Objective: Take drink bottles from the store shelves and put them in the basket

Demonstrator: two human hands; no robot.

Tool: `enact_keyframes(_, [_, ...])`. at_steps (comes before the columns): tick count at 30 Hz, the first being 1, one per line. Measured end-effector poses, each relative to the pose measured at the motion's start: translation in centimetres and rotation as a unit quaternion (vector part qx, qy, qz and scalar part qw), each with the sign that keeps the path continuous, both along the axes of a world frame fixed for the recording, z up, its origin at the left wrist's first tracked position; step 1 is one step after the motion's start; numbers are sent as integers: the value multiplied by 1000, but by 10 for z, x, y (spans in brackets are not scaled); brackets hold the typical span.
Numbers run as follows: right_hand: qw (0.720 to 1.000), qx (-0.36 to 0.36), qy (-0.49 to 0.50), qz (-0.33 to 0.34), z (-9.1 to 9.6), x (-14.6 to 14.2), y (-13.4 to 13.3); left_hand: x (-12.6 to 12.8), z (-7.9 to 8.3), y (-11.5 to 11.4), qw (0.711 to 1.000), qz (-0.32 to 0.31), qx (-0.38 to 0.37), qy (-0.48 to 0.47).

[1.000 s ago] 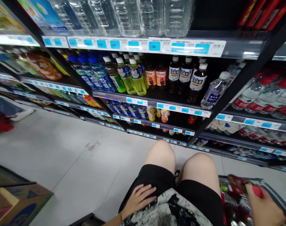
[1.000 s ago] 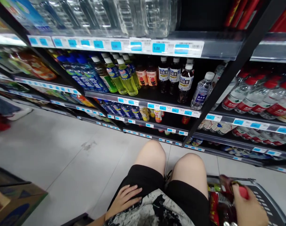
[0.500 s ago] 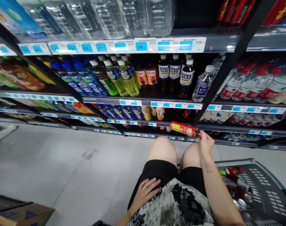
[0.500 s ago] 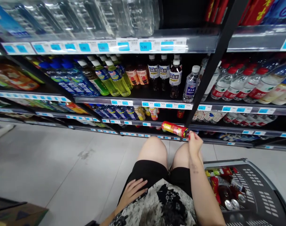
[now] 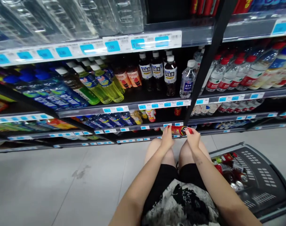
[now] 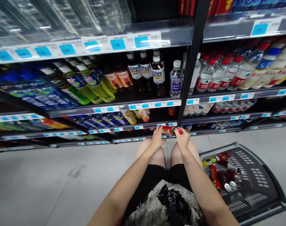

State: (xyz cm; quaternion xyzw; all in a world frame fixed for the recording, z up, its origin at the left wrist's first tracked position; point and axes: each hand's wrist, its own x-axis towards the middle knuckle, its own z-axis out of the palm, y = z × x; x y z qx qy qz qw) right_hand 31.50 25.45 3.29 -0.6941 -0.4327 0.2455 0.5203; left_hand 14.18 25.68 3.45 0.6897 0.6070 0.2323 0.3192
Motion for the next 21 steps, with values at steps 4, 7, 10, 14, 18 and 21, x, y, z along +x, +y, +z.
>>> enact_keyframes(4, [999, 25, 47, 0, 1, 9, -6, 15, -18, 41, 999, -8, -15, 28])
enact_keyframes(7, [998, 40, 54, 15, 6, 17, -13, 15, -24, 46, 999, -13, 13, 30])
enact_keyframes(10, [996, 69, 52, 15, 10, 21, -15, 17, -20, 42, 998, -35, 42, 38])
enact_keyframes(14, [991, 62, 115, -1, 8, 21, -10, 22, -9, 33, 998, -35, 48, 32])
enact_keyframes(18, [989, 21, 109, 96, 0, 12, -3, 23, -8, 27, 999, -12, 10, -36])
enact_keyframes(21, [985, -9, 0, 174, -3, 5, -1, 18, -13, 29, 993, 15, -6, -119])
